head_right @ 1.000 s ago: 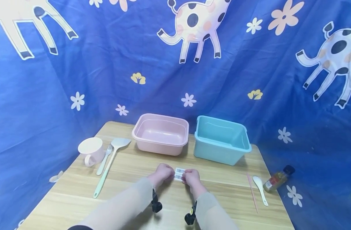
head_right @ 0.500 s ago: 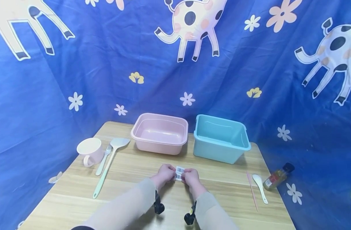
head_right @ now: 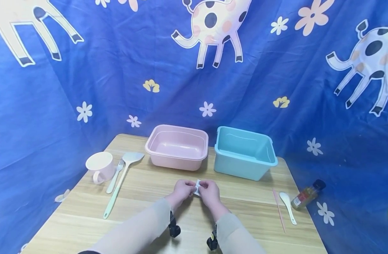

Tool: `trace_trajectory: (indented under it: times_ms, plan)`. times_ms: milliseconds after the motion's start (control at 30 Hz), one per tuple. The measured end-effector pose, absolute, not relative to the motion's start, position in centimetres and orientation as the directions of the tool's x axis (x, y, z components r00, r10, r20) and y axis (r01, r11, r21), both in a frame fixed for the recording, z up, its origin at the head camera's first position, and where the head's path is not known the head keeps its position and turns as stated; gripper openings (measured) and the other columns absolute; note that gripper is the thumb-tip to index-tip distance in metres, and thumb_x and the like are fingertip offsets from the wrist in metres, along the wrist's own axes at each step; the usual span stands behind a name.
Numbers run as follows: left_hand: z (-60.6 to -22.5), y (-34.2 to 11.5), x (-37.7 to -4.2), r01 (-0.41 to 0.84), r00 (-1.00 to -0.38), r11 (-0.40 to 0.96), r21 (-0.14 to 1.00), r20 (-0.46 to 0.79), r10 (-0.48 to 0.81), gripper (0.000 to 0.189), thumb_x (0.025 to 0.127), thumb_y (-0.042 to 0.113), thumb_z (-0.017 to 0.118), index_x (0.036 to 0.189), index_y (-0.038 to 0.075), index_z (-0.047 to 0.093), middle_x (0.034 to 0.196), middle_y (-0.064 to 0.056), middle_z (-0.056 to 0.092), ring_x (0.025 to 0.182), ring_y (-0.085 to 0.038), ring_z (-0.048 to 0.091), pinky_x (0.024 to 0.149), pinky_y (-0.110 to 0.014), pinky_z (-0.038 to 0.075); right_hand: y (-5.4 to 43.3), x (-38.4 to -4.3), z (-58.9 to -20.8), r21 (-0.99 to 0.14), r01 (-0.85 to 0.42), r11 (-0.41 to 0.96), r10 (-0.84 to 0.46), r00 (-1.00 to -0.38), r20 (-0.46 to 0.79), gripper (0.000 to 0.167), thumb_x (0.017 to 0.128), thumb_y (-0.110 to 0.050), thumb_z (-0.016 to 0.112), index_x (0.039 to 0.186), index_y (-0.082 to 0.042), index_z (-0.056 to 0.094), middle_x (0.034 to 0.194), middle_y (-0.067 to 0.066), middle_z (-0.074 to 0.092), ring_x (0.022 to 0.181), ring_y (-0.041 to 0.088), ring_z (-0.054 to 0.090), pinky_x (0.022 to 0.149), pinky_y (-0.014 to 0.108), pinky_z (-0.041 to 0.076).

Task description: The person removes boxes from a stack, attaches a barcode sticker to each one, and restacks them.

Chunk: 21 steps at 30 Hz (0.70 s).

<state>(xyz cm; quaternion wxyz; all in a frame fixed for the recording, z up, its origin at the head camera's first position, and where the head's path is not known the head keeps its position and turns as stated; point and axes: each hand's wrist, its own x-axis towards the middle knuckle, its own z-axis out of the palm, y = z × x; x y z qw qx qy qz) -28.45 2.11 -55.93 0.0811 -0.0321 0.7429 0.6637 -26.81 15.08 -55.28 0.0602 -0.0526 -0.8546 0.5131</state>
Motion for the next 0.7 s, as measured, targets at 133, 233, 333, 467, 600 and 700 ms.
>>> trace_trajectory:
  times_ms: [133, 233, 333, 467, 600, 700]
  plan:
    - [-55.44, 2.1, -28.42, -0.161, -0.983, 0.046, 0.986, -0.164, 0.083, 0.01, 0.082, -0.011, 0.065, 0.089, -0.008, 0.071, 0.067, -0.003, 0.059, 0.053, -0.01, 0.05, 0.047, -0.019, 0.041, 14.59, -26.68, -54.57, -0.859, 0.02, 0.511, 0.147, -0.987, 0.064, 0.015, 0.083, 0.003, 0.071, 0.098, 0.002, 0.072, 0.088, 0.007, 0.067, 0.088, 0.023, 0.062, 0.082, 0.041, 0.051]
    - [-55.23, 2.11, -28.33, -0.166, -0.982, 0.023, 0.986, -0.168, 0.086, 0.009, 0.083, -0.01, 0.066, 0.089, -0.007, 0.071, 0.068, -0.004, 0.06, 0.054, -0.011, 0.051, 0.046, -0.018, 0.039, 14.26, -26.5, -54.3, -0.844, 0.035, 0.535, 0.155, -0.986, 0.057, 0.012, 0.085, 0.002, 0.07, 0.097, -0.001, 0.072, 0.087, 0.005, 0.065, 0.086, 0.021, 0.06, 0.079, 0.039, 0.052]
    - [-55.19, 2.07, -28.22, -0.156, -0.983, 0.016, 0.988, -0.157, 0.092, 0.009, 0.083, -0.01, 0.066, 0.089, -0.006, 0.071, 0.069, -0.005, 0.061, 0.055, -0.012, 0.051, 0.045, -0.018, 0.039, 14.19, -26.39, -54.24, -0.815, 0.035, 0.579, 0.156, -0.985, 0.069, 0.01, 0.087, -0.002, 0.069, 0.096, -0.005, 0.072, 0.087, 0.003, 0.064, 0.085, 0.02, 0.06, 0.078, 0.039, 0.051]
    - [-55.18, 1.92, -28.07, -0.132, -0.986, 0.01, 0.991, -0.133, 0.103, 0.011, 0.081, -0.011, 0.065, 0.089, -0.008, 0.071, 0.069, -0.005, 0.062, 0.053, -0.011, 0.049, 0.045, -0.019, 0.038, 14.32, -26.41, -54.34, -0.778, 0.025, 0.628, 0.154, -0.984, 0.093, 0.008, 0.087, -0.005, 0.071, 0.093, -0.008, 0.073, 0.087, 0.002, 0.064, 0.085, 0.02, 0.06, 0.079, 0.041, 0.051]
    - [-55.12, 1.84, -27.97, -0.12, -0.987, 0.003, 0.993, -0.12, 0.11, 0.012, 0.08, -0.011, 0.065, 0.09, -0.009, 0.071, 0.07, -0.005, 0.063, 0.054, -0.012, 0.05, 0.046, -0.02, 0.039, 14.47, -26.44, -54.48, -0.762, 0.01, 0.648, 0.152, -0.982, 0.116, 0.005, 0.087, -0.006, 0.071, 0.09, -0.009, 0.073, 0.087, 0.001, 0.064, 0.084, 0.02, 0.06, 0.077, 0.041, 0.051]
    - [-55.0, 1.77, -27.87, -0.117, -0.987, -0.01, 0.993, -0.115, 0.114, 0.013, 0.078, -0.011, 0.065, 0.089, -0.009, 0.071, 0.071, -0.005, 0.063, 0.056, -0.013, 0.052, 0.047, -0.02, 0.039, 14.49, -26.4, -54.49, -0.759, 0.006, 0.651, 0.154, -0.98, 0.124, 0.005, 0.087, -0.006, 0.071, 0.088, -0.01, 0.072, 0.086, 0.001, 0.065, 0.083, 0.02, 0.06, 0.076, 0.041, 0.051]
